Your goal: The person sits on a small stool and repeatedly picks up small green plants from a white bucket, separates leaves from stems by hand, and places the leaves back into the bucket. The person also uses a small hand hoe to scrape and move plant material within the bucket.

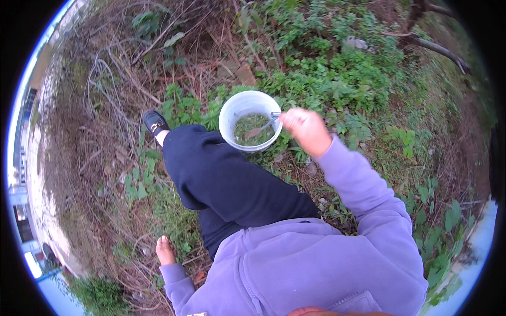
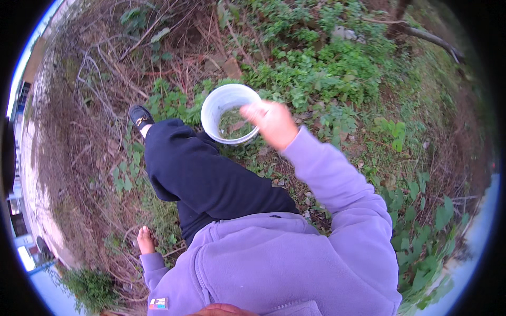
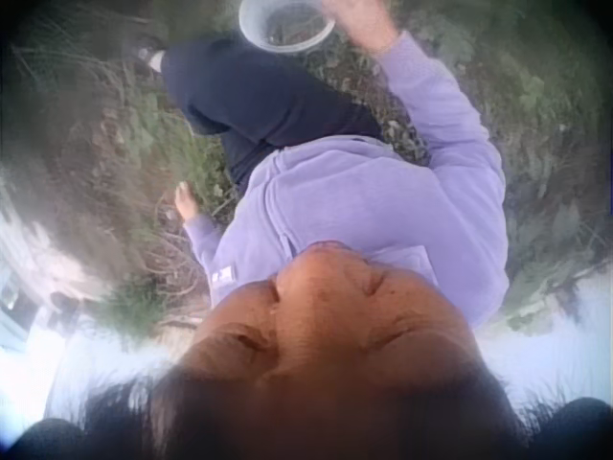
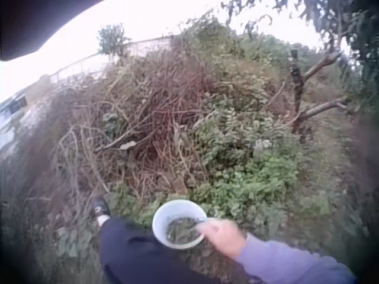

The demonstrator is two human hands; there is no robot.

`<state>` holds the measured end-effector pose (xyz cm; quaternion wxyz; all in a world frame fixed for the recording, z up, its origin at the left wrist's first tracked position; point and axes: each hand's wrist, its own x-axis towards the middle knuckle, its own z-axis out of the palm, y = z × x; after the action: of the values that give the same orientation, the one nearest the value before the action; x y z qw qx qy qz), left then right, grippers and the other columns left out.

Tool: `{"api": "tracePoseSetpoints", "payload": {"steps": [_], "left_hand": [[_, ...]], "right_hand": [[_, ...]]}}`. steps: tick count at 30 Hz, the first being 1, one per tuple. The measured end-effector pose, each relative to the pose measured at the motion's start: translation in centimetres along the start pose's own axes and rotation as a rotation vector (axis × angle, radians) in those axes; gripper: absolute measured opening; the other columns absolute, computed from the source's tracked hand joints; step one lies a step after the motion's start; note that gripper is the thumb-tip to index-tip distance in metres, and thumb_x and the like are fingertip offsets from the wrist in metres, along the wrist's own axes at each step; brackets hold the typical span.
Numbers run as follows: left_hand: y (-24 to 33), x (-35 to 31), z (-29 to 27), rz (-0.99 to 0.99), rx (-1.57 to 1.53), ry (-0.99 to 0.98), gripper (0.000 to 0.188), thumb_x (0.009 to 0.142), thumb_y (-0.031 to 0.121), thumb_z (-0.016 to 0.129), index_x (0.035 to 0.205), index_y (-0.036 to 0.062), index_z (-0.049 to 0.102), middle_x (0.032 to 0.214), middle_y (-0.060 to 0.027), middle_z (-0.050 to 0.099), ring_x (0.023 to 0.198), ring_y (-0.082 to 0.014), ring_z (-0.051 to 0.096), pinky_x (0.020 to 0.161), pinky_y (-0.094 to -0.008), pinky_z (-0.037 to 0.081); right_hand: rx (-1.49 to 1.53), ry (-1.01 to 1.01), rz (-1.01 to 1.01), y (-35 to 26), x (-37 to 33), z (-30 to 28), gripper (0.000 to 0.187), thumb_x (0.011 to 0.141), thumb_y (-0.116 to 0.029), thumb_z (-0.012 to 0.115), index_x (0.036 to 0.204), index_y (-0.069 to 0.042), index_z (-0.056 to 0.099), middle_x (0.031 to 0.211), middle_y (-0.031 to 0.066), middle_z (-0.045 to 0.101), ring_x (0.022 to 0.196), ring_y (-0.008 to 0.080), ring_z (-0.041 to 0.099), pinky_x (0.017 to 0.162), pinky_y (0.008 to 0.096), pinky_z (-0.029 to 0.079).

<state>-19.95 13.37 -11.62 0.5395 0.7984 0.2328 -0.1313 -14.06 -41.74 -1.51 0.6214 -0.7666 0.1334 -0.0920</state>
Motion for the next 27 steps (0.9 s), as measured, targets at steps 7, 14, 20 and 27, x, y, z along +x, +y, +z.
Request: {"api": "tracePoseSetpoints", "payload": {"steps": [7,14,20,27], "left_hand": [[1.7,-2.4,3.0,-0.095,-0.091,0.112,0.039,0.096,0.039,0.049,0.065,0.0158,0.040,0.048,0.0051,0.034,0.038,-0.0051,0.030,0.035,-0.0226,0.024],[2.6,-4.4,5.5,-0.239,-0.041,0.201,0.043,0.095,0.040,0.050,0.063,0.0138,0.039,0.046,0.0024,0.037,0.036,-0.0080,0.036,0.031,-0.0243,0.031],[-1.2,-4.9,5.4,-0.266,-0.119,0.185,0.029,0.097,0.026,0.050,0.079,0.0049,0.060,0.063,-0.0063,0.060,0.052,-0.0103,0.054,0.050,-0.0229,0.045],[-4.1,-3.8,8.4,-0.262,-0.147,0.338,0.019,0.093,0.018,0.055,0.087,0.0020,0.064,0.078,-0.0080,0.066,0.067,-0.0112,0.061,0.061,-0.0240,0.049]], "right_hand": [[0.141,-0.278,0.303,11.0,12.2,1.3,0.014,0.081,-0.009,0.066,0.091,0.000,0.066,0.073,0.0038,0.063,0.063,0.0095,0.058,0.057,0.0231,0.046],[-0.515,-0.530,0.377,25.2,19.8,10.3,0.018,0.082,-0.012,0.058,0.097,-0.006,0.067,0.090,0.0134,0.067,0.079,0.0219,0.064,0.073,0.0356,0.051],[-1.046,-0.598,0.532,31.5,20.8,14.1,0.044,0.083,-0.023,0.060,0.126,-0.015,0.054,0.123,0.0126,0.058,0.115,0.0281,0.055,0.099,0.0400,0.042],[-1.336,-0.823,0.486,35.0,19.0,17.3,0.065,0.081,-0.034,0.065,0.138,-0.042,0.035,0.137,0.0147,0.040,0.122,0.0321,0.045,0.102,0.0437,0.035]]}}
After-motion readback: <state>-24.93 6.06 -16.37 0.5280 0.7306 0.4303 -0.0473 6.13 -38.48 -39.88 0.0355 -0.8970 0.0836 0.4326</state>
